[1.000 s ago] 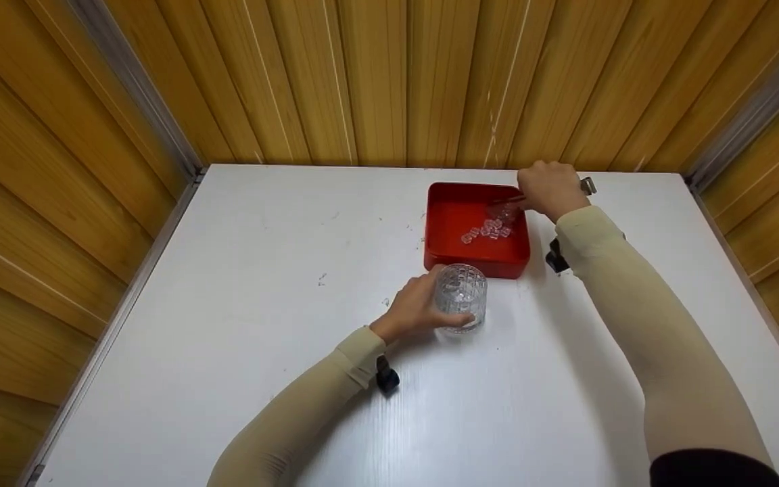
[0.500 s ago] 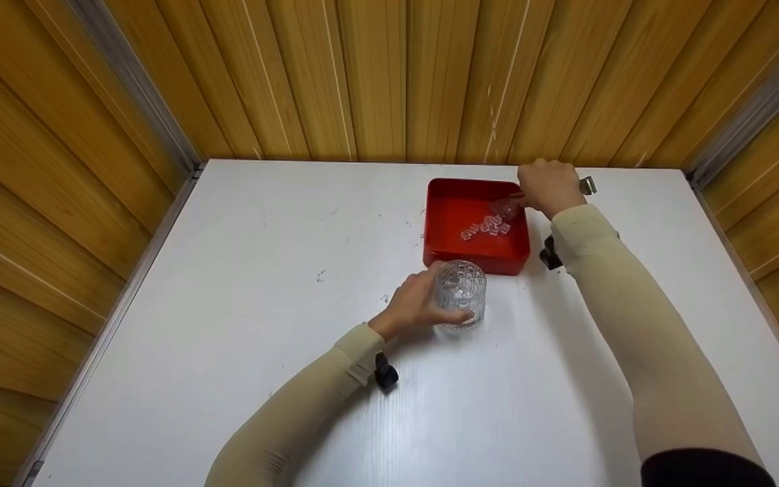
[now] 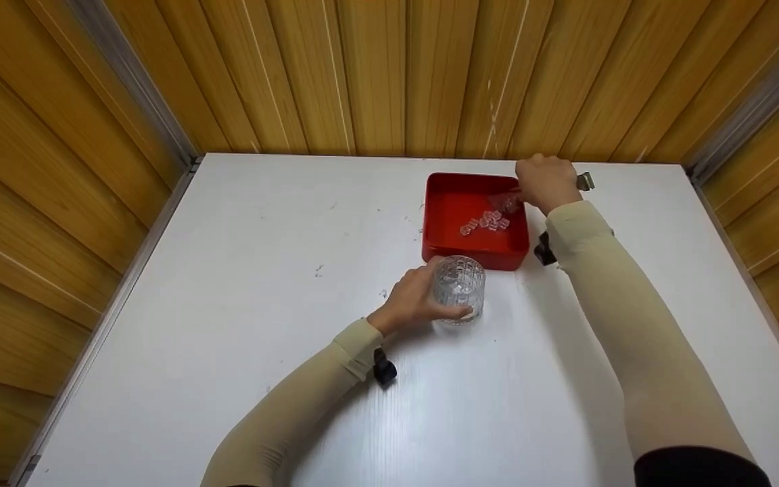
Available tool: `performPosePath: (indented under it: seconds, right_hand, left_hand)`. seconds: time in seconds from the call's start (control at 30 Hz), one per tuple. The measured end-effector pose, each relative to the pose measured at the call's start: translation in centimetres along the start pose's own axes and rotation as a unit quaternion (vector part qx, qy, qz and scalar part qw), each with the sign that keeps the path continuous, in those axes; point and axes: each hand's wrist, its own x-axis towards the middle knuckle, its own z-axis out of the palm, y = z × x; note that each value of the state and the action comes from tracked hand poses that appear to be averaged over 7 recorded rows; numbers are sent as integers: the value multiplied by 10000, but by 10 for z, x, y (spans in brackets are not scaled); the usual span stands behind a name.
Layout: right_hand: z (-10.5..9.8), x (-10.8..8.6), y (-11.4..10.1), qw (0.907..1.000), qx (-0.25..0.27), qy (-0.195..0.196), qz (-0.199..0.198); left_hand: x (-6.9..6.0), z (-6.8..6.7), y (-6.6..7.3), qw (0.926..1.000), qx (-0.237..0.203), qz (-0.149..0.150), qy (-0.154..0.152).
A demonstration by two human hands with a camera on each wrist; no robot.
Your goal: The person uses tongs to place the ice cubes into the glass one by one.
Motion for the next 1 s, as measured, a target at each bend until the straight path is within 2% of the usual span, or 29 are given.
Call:
performPosePath:
  seconds: [0.8, 1.0]
  right_hand:
    - [2, 1, -2, 10000, 43, 49, 51]
    - [3, 1, 0, 9999, 64, -62, 67]
  left_hand:
    - [-1, -1, 2, 10000, 76, 2, 32]
    - [-1, -1, 1, 10000, 79, 22, 48]
